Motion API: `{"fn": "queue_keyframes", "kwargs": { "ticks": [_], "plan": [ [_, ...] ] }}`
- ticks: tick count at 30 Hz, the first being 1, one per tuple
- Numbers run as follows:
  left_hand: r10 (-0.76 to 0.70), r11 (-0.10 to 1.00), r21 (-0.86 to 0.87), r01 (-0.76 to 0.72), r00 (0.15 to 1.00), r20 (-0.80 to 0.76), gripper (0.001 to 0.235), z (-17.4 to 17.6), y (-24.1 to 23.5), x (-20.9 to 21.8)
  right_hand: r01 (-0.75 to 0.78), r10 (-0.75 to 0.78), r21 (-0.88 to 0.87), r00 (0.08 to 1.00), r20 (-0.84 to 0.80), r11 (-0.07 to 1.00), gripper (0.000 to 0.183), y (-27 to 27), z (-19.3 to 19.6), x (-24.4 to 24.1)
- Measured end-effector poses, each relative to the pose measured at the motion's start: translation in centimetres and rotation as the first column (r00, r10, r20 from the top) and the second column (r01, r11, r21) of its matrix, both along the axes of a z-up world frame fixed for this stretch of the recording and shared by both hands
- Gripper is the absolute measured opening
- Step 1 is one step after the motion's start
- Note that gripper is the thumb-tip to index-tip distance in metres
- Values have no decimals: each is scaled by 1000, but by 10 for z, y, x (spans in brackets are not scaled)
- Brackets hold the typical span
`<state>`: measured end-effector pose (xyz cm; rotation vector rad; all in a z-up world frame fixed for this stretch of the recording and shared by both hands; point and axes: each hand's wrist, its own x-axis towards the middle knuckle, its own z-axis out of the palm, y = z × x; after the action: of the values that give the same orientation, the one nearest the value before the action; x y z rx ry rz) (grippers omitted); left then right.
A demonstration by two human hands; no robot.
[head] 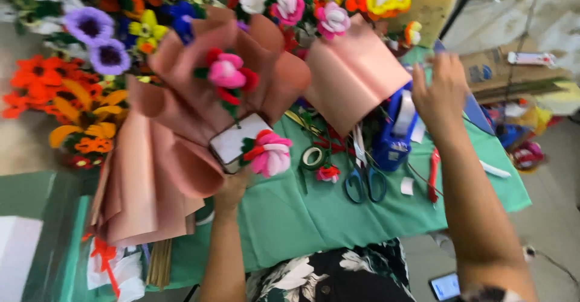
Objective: The person wraps a small cardboard box containing artificial flowers with pink paper. They use scissors to cut the paper and trim the edges, then fold and arrange the paper around the box to create a bouquet-style presentation.
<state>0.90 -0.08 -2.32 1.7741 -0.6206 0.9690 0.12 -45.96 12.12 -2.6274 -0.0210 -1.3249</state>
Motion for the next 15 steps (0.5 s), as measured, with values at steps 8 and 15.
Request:
{"fn": "queue_keyframes", "kwargs": {
  "ticks": [8, 15],
  "plan": [
    [-417, 883, -360, 302, 855, -307, 77, 35, -23, -9, 149, -47, 57, 611, -790, 987, 34, 122, -96, -127],
    [-557, 771, -542, 333, 765, -322, 98, 27, -26, -9, 177, -147, -7, 791, -594, 984, 40, 117, -165, -115]
  ]
}}
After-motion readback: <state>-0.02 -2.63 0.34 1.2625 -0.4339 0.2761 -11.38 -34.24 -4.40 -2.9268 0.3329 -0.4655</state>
